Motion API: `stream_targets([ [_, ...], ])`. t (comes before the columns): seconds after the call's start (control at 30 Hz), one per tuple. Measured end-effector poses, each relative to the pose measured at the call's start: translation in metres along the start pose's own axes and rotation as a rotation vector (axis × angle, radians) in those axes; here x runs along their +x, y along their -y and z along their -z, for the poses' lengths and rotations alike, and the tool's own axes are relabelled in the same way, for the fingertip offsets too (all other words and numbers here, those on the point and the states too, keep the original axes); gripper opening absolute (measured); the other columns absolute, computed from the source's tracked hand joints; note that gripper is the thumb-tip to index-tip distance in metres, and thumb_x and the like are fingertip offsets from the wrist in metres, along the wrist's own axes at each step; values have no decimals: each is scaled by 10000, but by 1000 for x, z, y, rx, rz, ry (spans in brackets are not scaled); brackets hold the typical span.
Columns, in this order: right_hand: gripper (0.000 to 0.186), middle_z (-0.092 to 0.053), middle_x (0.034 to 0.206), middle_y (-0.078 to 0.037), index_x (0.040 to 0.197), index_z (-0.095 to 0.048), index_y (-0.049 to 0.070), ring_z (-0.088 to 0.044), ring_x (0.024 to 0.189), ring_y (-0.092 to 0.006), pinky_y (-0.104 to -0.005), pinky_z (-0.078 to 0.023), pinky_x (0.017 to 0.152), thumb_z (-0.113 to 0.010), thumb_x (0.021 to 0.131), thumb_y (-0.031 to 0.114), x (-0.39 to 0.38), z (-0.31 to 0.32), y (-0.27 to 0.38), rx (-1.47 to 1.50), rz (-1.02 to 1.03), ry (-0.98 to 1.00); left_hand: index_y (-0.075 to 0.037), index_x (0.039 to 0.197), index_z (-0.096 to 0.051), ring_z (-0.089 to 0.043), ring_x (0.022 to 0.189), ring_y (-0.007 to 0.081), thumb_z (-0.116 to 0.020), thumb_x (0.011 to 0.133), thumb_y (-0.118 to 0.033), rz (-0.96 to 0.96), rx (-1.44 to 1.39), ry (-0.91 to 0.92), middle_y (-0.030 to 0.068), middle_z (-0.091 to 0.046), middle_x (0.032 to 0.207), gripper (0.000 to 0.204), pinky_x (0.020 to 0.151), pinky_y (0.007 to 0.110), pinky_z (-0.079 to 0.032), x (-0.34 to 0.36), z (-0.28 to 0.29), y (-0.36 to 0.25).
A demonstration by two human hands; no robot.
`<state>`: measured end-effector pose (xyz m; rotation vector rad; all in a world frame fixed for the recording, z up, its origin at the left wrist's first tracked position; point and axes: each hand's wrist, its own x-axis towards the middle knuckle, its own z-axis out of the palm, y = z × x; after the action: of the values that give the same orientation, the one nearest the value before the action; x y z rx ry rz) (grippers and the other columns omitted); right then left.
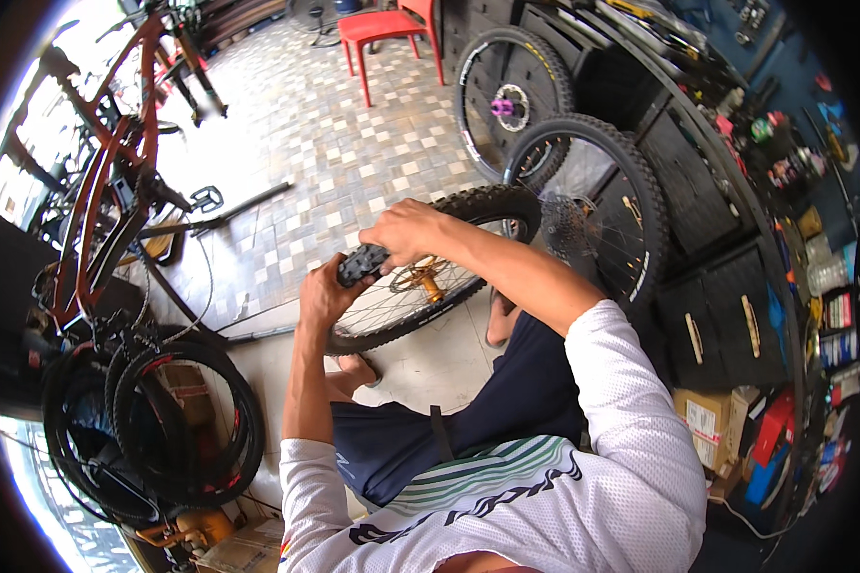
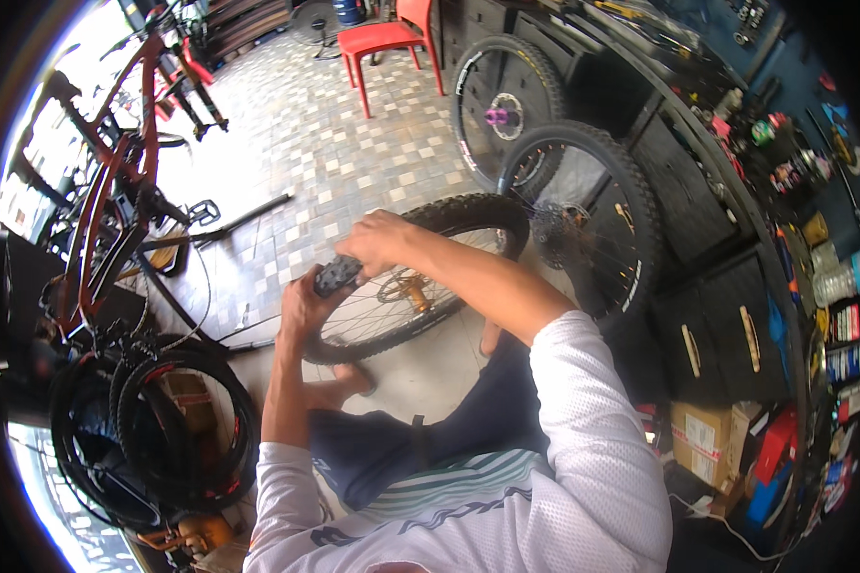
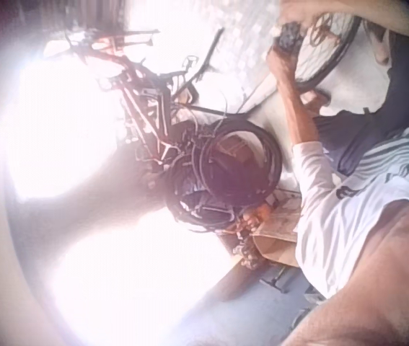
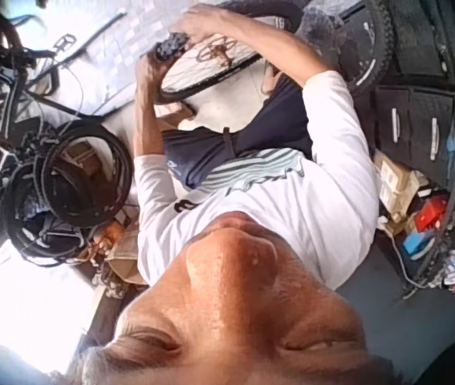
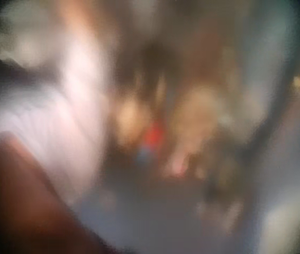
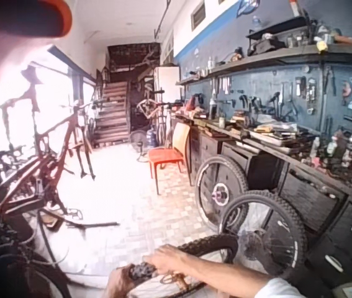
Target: The person installs a bicycle tire onto a wheel rim by hand, pressing the tire bead into place around the circumference. The person rotates the wheel and uses both hands to seat the tire, occasionally reaching for tools on the workbench.
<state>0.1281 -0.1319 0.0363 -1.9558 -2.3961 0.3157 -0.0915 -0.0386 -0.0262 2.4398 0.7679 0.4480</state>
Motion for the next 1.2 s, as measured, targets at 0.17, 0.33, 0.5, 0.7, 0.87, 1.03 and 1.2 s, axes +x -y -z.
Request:
stream_targets([
  [0.17,455,-760,976,-126,1064,-694,148,-728,995,-384,-511,-564,873,-856,792,475,-6,6,-5,61,-70,8,-49,1029,-733,-718,801,423,-876,776,-512,40,8,44,211,-732,803,546,708,491,-546,10,-5,-6],
  [0.33,439,-769,1039,-102,1089,-712,186,-719,1038,-372,-511,-559,869,-865,777,455,-10,8,-15,91,-69,-4,-87,1279,-678,-724,931,442,-898,762,-462,40,-7,110,236,-757,982,676,798,489,-569,12,2,-18],
  [0.5,546,-759,1107,-94,1179,-707,202,-703,1094,-344,-509,-527,900,-893,735,461,-55,14,-40,139,-146,-84,-127,1552,-427,-591,1280,447,-980,640,-344,-67,0,7,232,-610,1405,1088,1033,497,-511,-39,-7,54],
  [0.7,682,-728,1199,-114,1280,-706,147,-636,1200,-345,-464,-460,1052,-942,682,375,-81,24,-63,113,-210,-134,-44,1249,-641,-699,1097,394,-926,682,-363,122,-7,139,202,-730,1159,710,910,459,-562,-50,0,81],
  [0.87,724,-701,1280,-104,1331,-669,135,-577,1282,-340,-471,-441,1084,-940,681,301,-142,52,-86,75,-448,-223,-70,1182,-683,-664,1053,378,-885,698,-307,-202,123,-105,147,-685,1076,576,896,460,-554,-6,56,1],
  [1.03,1154,-474,1573,-202,1596,-421,133,-438,1450,-397,-503,-333,1230,-901,662,613,-116,38,-70,1,-465,-78,-83,1304,-612,-645,1073,385,-866,736,-344,-201,221,59,147,-633,1132,675,957,482,-535,22,36,-43],
  [1.2,1035,-562,1470,-192,1492,-516,76,-509,1387,-370,-493,-409,1162,-883,695,623,-64,-12,-34,30,-151,-181,-98,1327,-582,-658,1110,368,-890,725,-482,-140,325,33,143,-652,1194,778,976,486,-526,30,27,-57],
])
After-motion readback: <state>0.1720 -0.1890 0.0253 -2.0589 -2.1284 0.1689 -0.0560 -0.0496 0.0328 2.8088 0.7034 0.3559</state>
